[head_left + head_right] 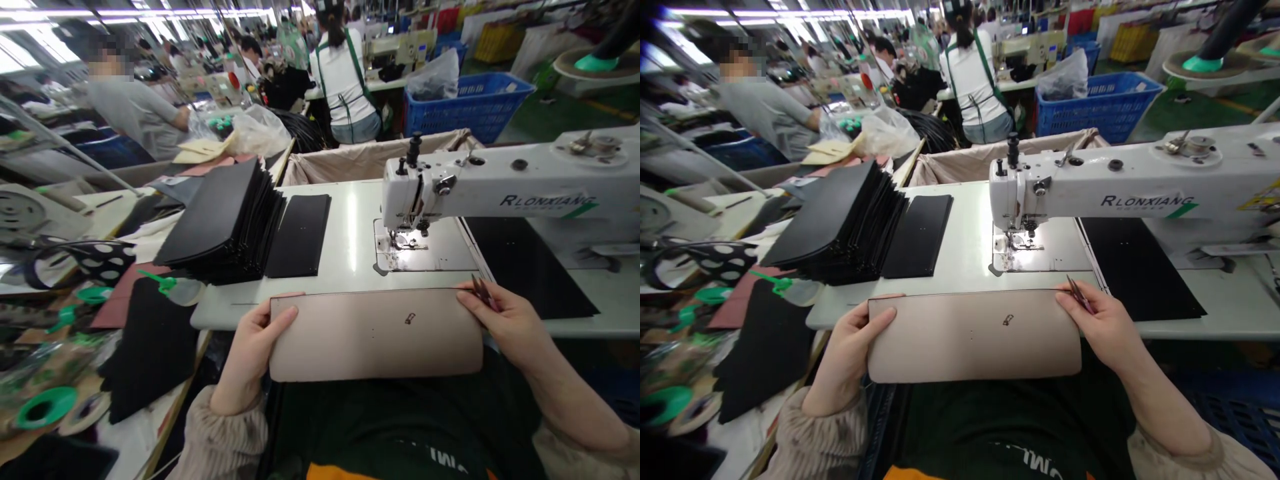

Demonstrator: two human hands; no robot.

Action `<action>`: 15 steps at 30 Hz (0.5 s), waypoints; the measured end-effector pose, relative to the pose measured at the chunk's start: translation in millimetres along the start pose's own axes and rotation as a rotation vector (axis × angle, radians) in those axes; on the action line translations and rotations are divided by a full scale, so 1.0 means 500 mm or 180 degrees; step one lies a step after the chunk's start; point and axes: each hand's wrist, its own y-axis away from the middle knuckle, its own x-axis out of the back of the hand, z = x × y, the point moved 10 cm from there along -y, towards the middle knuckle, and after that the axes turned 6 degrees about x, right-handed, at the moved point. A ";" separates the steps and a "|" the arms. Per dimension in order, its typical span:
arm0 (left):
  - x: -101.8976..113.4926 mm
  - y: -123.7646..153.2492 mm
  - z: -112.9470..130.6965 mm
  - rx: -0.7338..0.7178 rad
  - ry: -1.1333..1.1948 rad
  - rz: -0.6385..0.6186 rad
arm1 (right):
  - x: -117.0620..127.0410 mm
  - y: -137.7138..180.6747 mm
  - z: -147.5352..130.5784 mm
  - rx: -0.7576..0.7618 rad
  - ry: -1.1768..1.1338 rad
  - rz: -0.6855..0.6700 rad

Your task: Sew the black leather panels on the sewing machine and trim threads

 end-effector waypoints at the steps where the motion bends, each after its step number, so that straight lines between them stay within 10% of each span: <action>1: -0.005 -0.001 -0.001 0.0076 0.0063 -0.0059 | 0.001 0.001 0.003 -0.0023 -0.0013 0.0021; 9: -0.032 -0.012 -0.006 0.0203 -0.0127 -0.0345 | -0.005 0.001 -0.001 -0.0035 0.0093 0.0004; 15: -0.062 -0.065 0.003 -0.0893 -0.1580 0.0259 | -0.059 -0.034 0.008 0.0157 0.0695 -0.0180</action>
